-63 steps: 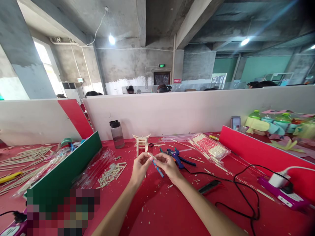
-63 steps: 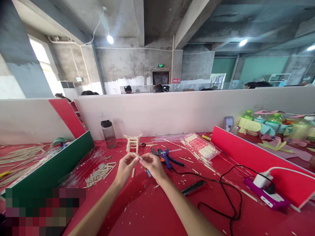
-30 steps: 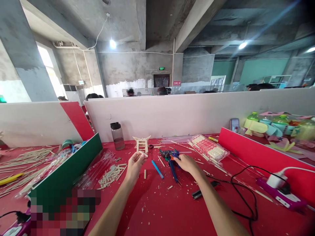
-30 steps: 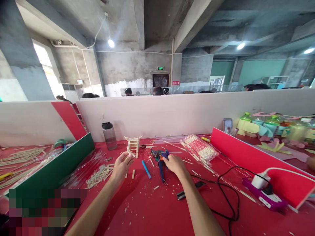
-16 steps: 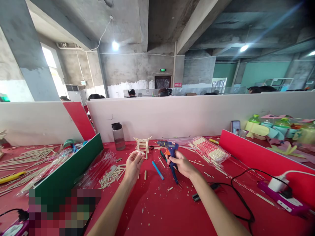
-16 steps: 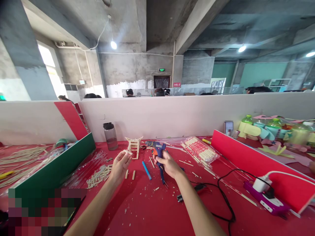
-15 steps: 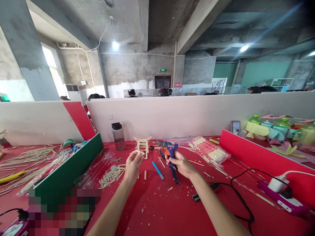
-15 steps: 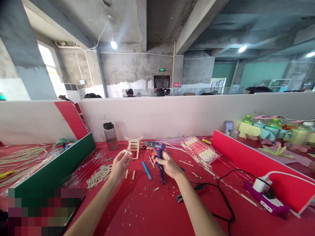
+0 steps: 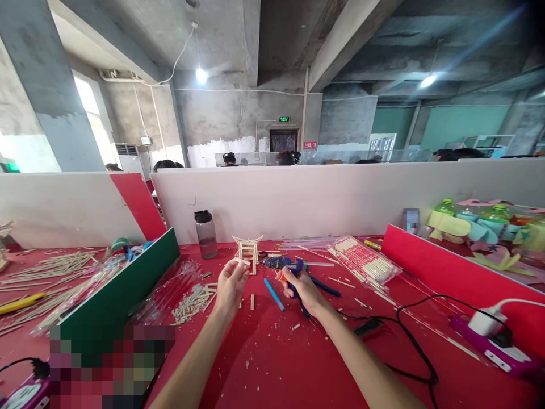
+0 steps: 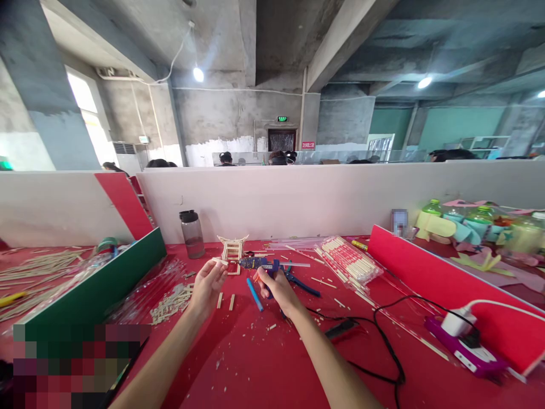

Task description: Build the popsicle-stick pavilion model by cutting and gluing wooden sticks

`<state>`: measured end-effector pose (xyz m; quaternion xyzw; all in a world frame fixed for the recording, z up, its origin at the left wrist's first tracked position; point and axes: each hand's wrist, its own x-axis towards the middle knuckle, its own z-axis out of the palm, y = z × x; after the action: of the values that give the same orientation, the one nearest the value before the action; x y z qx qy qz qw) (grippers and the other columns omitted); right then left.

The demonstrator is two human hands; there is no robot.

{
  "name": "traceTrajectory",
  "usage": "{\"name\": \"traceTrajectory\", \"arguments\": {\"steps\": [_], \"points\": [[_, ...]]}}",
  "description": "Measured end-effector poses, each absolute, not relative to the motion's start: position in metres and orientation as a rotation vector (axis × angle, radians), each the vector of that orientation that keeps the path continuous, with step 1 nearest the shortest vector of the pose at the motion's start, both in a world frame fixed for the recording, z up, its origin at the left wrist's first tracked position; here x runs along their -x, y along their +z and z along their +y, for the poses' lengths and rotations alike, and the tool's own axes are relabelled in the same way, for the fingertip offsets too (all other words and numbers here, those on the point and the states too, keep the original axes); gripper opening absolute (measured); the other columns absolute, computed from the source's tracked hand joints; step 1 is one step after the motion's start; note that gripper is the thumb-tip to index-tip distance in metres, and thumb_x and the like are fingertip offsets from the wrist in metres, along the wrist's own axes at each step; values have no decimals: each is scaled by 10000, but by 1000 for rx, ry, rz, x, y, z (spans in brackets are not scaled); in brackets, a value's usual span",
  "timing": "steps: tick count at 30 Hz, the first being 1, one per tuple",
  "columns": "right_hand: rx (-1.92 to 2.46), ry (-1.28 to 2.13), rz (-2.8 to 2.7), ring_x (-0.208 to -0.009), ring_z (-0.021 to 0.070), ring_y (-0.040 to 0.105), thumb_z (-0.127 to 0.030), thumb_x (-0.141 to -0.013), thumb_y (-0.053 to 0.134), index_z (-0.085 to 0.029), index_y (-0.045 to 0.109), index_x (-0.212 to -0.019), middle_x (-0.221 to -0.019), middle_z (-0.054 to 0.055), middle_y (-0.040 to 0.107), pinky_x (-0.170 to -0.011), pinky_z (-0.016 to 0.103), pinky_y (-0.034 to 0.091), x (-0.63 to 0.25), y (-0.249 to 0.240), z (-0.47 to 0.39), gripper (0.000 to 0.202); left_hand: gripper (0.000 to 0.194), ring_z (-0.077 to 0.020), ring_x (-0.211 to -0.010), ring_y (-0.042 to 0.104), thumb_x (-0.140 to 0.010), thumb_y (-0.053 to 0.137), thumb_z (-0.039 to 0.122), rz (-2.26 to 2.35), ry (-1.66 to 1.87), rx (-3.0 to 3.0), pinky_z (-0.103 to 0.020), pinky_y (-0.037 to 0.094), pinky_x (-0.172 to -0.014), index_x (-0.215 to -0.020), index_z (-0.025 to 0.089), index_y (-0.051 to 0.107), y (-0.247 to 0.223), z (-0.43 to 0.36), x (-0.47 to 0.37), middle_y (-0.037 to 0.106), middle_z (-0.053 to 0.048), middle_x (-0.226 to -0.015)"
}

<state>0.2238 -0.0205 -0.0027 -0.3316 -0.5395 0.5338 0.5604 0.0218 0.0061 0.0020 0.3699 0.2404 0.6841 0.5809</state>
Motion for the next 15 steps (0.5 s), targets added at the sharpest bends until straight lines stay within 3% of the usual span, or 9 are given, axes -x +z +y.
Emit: {"name": "traceTrajectory", "arguments": {"steps": [4, 15], "points": [[818, 1208, -1297, -446, 75, 407, -588, -789, 647, -168, 633, -783, -592, -48, 473, -465, 233, 323, -222, -2, -22, 420, 254, -77, -726, 605, -674, 821, 278, 574, 1594, -888, -169, 468, -678, -814, 176, 635, 4, 4, -24, 651, 22, -816], [910, 1045, -1339, -363, 90, 408, -613, -859, 538, -194, 542, -663, -420, -67, 417, -413, 224, 336, -217, -18, -15, 463, 271, -88, -711, 583, -671, 820, 311, 596, 1612, -946, -190, 452, -666, -818, 176, 637, 3, 3, -25, 630, 21, -802]]}}
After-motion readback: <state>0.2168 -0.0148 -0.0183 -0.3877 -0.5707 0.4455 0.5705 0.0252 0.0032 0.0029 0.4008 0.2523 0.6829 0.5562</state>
